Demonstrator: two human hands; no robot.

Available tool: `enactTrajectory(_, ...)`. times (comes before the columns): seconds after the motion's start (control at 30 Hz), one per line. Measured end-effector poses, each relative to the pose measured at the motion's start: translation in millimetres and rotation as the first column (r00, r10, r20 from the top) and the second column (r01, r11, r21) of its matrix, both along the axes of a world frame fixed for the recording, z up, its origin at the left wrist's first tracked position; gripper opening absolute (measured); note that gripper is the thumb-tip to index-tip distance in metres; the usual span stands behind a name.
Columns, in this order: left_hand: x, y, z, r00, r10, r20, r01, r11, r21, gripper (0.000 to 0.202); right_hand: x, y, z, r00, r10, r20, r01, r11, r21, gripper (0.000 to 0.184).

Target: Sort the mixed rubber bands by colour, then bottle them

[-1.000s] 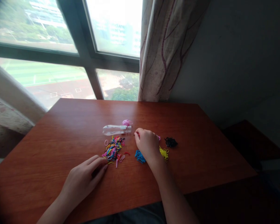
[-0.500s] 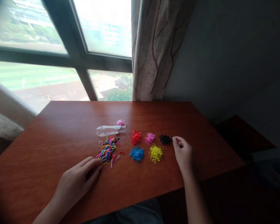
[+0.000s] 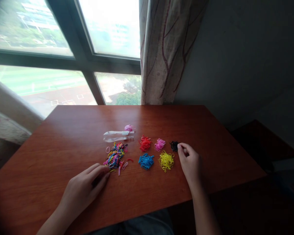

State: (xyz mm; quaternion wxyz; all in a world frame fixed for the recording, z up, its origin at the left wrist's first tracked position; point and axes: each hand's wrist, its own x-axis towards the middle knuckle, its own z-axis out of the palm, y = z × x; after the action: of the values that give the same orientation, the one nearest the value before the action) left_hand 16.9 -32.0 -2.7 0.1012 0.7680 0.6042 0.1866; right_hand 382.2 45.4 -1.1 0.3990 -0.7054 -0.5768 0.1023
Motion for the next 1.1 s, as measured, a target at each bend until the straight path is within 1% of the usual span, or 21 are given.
enactTrajectory(0.1,0.1,-0.3,0.3,1.000,0.003,-0.003,-0.003,1.000,0.003,0.019,-25.6,-14.4,9.1,0.996,0.086,0.004,-0.086,0.996,0.024,0.033)
enactTrajectory(0.2,0.7,-0.3,1.1,1.000,0.003,-0.008,-0.003,1.000,0.004,0.019,-61.3,-31.9,14.3,0.974,0.228,-0.019,-0.226,0.972,0.057,0.027)
enactTrajectory(0.27,0.6,-0.2,0.9,1.000,0.000,-0.009,0.000,1.000,0.011,0.019,-85.8,-43.4,13.7,0.941,0.336,-0.044,-0.332,0.940,0.075,0.024)
enactTrajectory(0.33,0.1,0.0,-0.1,1.000,-0.004,-0.010,0.004,1.000,0.021,0.018,-107.5,-53.5,10.2,0.894,0.445,-0.062,-0.442,0.896,0.051,0.022)
enactTrajectory(0.4,-0.5,0.4,-1.2,1.000,-0.006,-0.015,0.006,0.999,0.034,0.018,-124.1,-61.3,4.8,0.852,0.515,-0.091,-0.514,0.857,0.033,0.020)
enactTrajectory(0.53,-0.9,1.5,-1.9,1.000,-0.015,-0.020,0.016,0.998,0.064,0.018,-141.8,-70.2,-5.5,0.812,0.577,-0.092,-0.579,0.815,0.001,0.018)
enactTrajectory(0.67,-1.1,1.6,-1.1,1.000,-0.022,-0.020,0.024,0.996,0.086,0.019,-144.6,-73.1,-7.1,0.814,0.575,-0.084,-0.577,0.817,-0.002,0.018)
enactTrajectory(0.73,-1.3,1.2,-0.5,0.999,-0.022,-0.023,0.024,0.996,0.091,0.020,-137.6,-71.0,-3.4,0.828,0.552,-0.096,-0.552,0.833,0.028,0.020)
enactTrajectory(0.8,-1.1,0.8,0.3,0.999,-0.022,-0.026,0.024,0.995,0.095,0.020,-119.9,-64.2,2.1,0.869,0.485,-0.099,-0.481,0.875,0.065,0.021)
enactTrajectory(0.83,-0.9,0.7,0.8,0.999,-0.022,-0.027,0.025,0.995,0.096,0.020,-106.2,-58.7,4.9,0.902,0.421,-0.089,-0.415,0.906,0.079,0.022)
enactTrajectory(0.87,-0.6,0.6,1.2,0.999,-0.024,-0.029,0.027,0.995,0.097,0.020,-89.4,-51.8,7.2,0.943,0.325,-0.078,-0.318,0.944,0.084,0.024)
enactTrajectory(0.9,-0.3,0.6,1.5,0.999,-0.025,-0.032,0.028,0.995,0.095,0.020,-70.1,-43.6,8.8,0.979,0.194,-0.060,-0.188,0.978,0.090,0.025)
enactTrajectory(0.93,-0.1,0.7,1.8,0.999,-0.023,-0.035,0.026,0.995,0.092,0.020,-49.4,-34.4,9.2,0.996,0.072,-0.044,-0.068,0.995,0.075,0.028)
enactTrajectory(0.97,0.1,0.8,2.0,0.999,-0.020,-0.039,0.024,0.996,0.090,0.020,-28.4,-24.8,8.5,0.999,-0.022,-0.026,0.023,0.998,0.054,0.032)
enactTrajectory(1.0,0.3,0.9,2.1,0.999,-0.017,-0.044,0.020,0.996,0.087,0.020,-8.3,-15.3,6.5,0.998,-0.068,0.007,0.068,0.998,0.002,0.034)
enactTrajectory(1.03,0.4,1.2,2.2,0.999,-0.013,-0.047,0.017,0.996,0.087,0.019,9.8,-6.4,3.6,0.994,-0.096,0.060,0.099,0.993,-0.060,0.035)
enactTrajectory(1.07,0.5,1.4,2.3,0.999,-0.009,-0.049,0.013,0.996,0.087,0.020,24.9,1.5,-0.1,0.989,-0.081,0.124,0.098,0.986,-0.137,0.036)
enactTrajectory(1.1,0.6,1.7,2.4,0.999,-0.007,-0.050,0.012,0.996,0.087,0.020,36.7,8.1,-4.3,0.987,-0.072,0.145,0.097,0.981,-0.169,0.034)
